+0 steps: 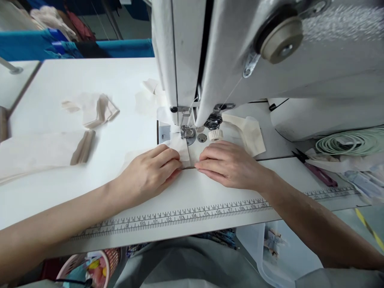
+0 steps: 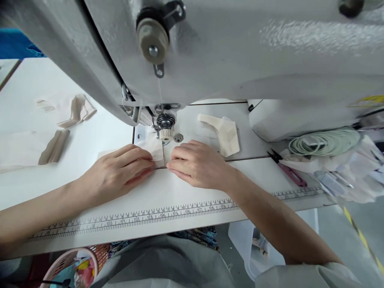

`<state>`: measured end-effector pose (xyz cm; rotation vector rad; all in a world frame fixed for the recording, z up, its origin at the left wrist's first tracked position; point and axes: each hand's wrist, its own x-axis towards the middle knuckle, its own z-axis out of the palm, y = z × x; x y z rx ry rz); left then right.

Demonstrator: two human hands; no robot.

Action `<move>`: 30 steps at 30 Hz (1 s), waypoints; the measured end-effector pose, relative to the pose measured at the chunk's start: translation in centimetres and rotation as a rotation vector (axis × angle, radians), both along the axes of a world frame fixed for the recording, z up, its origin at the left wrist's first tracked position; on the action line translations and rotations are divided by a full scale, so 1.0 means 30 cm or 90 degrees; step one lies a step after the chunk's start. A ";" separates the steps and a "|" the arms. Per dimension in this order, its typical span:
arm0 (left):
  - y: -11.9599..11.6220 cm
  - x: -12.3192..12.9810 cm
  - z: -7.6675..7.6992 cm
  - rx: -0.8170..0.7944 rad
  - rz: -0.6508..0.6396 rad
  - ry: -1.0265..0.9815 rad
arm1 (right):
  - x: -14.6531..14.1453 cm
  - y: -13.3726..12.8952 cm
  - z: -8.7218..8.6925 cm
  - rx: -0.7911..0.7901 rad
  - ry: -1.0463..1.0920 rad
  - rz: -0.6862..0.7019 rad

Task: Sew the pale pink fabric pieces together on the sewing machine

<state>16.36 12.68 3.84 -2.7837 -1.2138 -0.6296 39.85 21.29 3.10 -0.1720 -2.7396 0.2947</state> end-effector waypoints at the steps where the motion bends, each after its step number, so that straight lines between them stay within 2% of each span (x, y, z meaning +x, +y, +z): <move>1: -0.001 0.000 0.001 -0.002 -0.001 0.002 | 0.001 -0.003 0.004 0.003 -0.003 0.005; 11: -0.005 -0.004 -0.012 0.019 0.006 0.018 | -0.008 -0.020 0.015 0.072 -0.034 -0.030; 16: 0.011 -0.005 0.000 -0.028 0.009 -0.032 | -0.004 -0.019 0.018 0.071 -0.039 -0.013; 20: 0.016 -0.012 0.012 -0.065 -0.005 -0.015 | -0.004 -0.021 0.023 0.069 -0.060 -0.004; 30: 0.015 -0.009 -0.003 -0.021 0.006 -0.018 | -0.003 -0.020 0.028 0.070 -0.069 0.000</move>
